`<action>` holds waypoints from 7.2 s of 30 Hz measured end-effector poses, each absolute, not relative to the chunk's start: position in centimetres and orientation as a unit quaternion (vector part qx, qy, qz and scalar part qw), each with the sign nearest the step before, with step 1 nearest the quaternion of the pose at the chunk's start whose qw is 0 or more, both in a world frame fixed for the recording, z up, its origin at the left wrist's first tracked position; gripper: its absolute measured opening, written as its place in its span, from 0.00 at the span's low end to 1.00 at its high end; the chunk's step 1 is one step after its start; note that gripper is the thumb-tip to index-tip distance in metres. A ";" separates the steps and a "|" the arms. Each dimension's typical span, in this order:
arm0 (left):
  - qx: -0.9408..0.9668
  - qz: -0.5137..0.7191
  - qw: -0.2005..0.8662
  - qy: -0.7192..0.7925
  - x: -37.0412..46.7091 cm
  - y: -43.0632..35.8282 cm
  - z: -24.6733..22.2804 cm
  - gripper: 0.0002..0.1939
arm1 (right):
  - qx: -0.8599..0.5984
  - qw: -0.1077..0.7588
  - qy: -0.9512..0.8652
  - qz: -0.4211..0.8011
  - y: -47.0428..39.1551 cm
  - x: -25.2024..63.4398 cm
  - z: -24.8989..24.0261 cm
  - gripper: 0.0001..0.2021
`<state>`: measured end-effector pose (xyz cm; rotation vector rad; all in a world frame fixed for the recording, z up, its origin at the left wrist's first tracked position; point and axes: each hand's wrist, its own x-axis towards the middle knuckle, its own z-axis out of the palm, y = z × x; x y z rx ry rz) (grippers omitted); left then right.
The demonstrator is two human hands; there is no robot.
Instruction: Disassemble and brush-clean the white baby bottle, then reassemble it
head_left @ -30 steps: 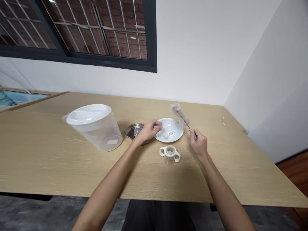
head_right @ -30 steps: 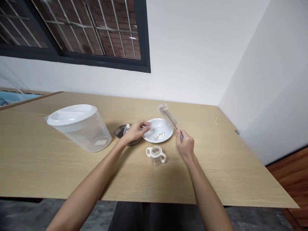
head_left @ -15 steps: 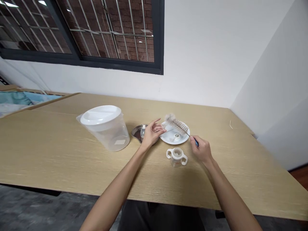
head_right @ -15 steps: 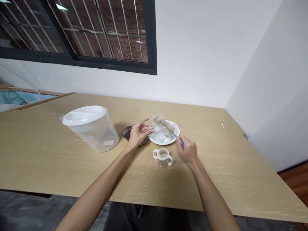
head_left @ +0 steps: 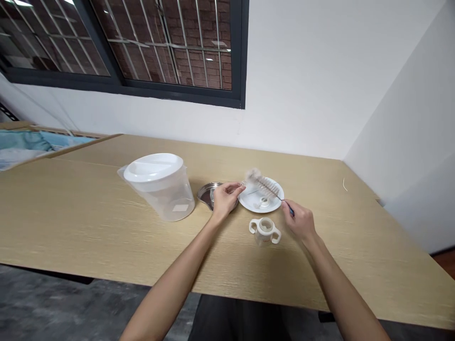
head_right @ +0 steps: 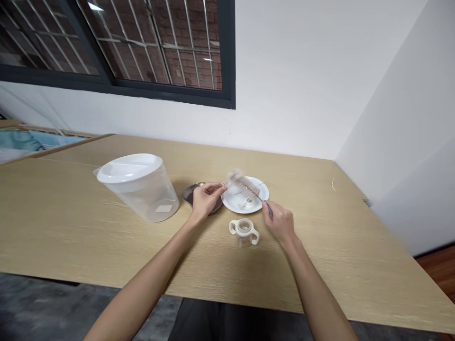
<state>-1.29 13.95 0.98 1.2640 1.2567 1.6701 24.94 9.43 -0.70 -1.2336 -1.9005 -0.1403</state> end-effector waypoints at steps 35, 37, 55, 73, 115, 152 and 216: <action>0.243 0.636 0.691 0.241 0.1 12.7 2.6 0.09 | -0.412 0.481 -0.770 -0.082 9.0 24.8 -0.3 0.12; 0.263 0.637 0.678 0.257 0.0 12.5 2.6 0.10 | -0.439 0.490 -0.747 -0.093 9.1 25.0 -0.3 0.12; 0.558 0.687 0.265 0.383 -1.4 13.3 1.3 0.31 | -0.458 0.439 -0.772 -0.044 9.1 25.4 0.2 0.15; 0.584 0.650 0.256 0.414 -1.9 13.7 0.4 0.22 | -0.445 0.461 -0.767 -0.025 9.0 25.6 0.2 0.16; 0.284 0.597 0.718 0.219 -0.8 12.2 2.7 0.10 | -0.457 0.465 -0.755 -0.062 8.9 25.4 0.1 0.14; 0.304 0.655 0.636 0.274 -0.6 12.9 1.8 0.22 | -0.389 0.470 -0.788 -0.075 8.6 25.1 0.3 0.12; 0.278 0.693 0.604 0.279 -1.5 13.4 2.0 0.20 | -0.386 0.459 -0.794 -0.101 8.2 24.6 0.5 0.11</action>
